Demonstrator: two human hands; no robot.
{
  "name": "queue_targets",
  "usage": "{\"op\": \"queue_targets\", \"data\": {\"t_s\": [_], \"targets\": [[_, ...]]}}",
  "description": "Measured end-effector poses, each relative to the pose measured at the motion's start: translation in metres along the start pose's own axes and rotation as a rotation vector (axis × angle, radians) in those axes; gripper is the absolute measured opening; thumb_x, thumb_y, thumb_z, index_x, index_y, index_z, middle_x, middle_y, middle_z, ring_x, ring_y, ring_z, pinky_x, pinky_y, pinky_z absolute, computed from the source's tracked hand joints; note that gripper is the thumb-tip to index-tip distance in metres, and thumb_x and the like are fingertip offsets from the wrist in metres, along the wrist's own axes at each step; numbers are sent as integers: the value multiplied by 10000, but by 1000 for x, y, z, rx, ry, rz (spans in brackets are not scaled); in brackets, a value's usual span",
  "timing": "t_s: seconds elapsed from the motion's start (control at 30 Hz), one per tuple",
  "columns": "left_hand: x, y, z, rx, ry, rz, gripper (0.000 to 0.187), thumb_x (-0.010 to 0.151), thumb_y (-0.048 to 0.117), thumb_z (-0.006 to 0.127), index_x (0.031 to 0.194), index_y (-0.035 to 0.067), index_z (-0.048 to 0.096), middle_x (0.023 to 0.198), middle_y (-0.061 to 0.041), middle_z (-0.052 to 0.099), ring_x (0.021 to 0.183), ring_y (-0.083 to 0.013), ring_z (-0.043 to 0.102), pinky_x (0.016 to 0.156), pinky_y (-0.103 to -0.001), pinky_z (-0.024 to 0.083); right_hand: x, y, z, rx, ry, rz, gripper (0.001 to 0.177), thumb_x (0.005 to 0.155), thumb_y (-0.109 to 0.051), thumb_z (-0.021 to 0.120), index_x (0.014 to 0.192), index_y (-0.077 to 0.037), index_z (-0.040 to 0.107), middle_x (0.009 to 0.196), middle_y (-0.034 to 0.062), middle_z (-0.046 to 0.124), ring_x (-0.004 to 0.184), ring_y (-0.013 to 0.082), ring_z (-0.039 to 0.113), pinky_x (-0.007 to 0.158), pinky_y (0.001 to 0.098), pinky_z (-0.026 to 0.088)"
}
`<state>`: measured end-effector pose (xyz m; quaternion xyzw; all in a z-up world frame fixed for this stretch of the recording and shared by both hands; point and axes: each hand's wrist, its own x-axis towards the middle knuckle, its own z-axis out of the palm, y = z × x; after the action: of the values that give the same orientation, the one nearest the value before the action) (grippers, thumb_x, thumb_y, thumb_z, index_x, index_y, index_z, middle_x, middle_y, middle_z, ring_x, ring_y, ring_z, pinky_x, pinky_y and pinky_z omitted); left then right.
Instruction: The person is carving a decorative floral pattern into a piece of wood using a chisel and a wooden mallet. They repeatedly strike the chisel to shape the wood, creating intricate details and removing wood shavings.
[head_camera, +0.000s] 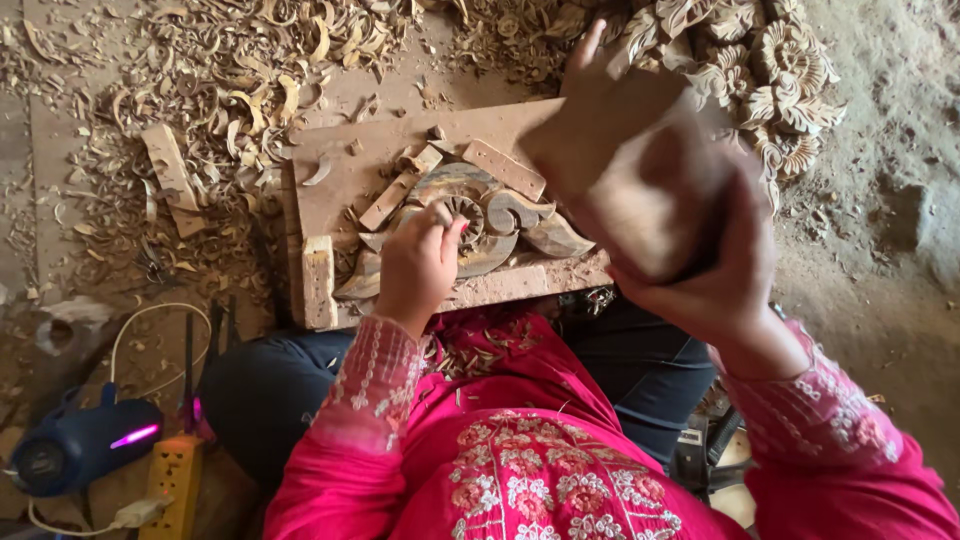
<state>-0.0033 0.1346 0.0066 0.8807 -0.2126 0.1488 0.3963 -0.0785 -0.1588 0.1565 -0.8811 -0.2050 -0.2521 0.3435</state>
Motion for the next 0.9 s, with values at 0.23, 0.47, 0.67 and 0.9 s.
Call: {"op": "queue_targets", "data": {"t_s": [0.23,0.47,0.67,0.9], "targets": [[10,3,-4,94,-56,-41,125,966,128,701,888,49,643,756,-97,651,609,-233,621,550,-365,523,83,-17,36,-784,-332,-549,1077,880,-257,929,1587,-237,117,1426,43,515,1141,315,575,785,336,437],[-10,1,4,94,-70,-79,111,930,130,708,987,41,672,876,-128,693,784,-317,692,706,-430,572,57,-5,40,-192,-35,-390,896,944,-237,874,1569,-217,232,1410,83,543,1129,363,617,846,453,521],[-25,-8,19,13,16,23,122,947,110,677,1038,29,662,947,-131,700,846,-301,698,755,-412,580,52,0,47,-285,-45,-707,838,983,-203,842,1603,-191,278,1410,132,544,1124,411,640,902,552,577],[-34,-25,31,-55,19,11,149,967,87,640,1097,16,650,1030,-134,708,919,-283,706,813,-392,589,57,3,33,-436,-153,-830,774,959,-282,806,1575,-325,340,1423,19,592,1226,419,590,943,490,600]]}}
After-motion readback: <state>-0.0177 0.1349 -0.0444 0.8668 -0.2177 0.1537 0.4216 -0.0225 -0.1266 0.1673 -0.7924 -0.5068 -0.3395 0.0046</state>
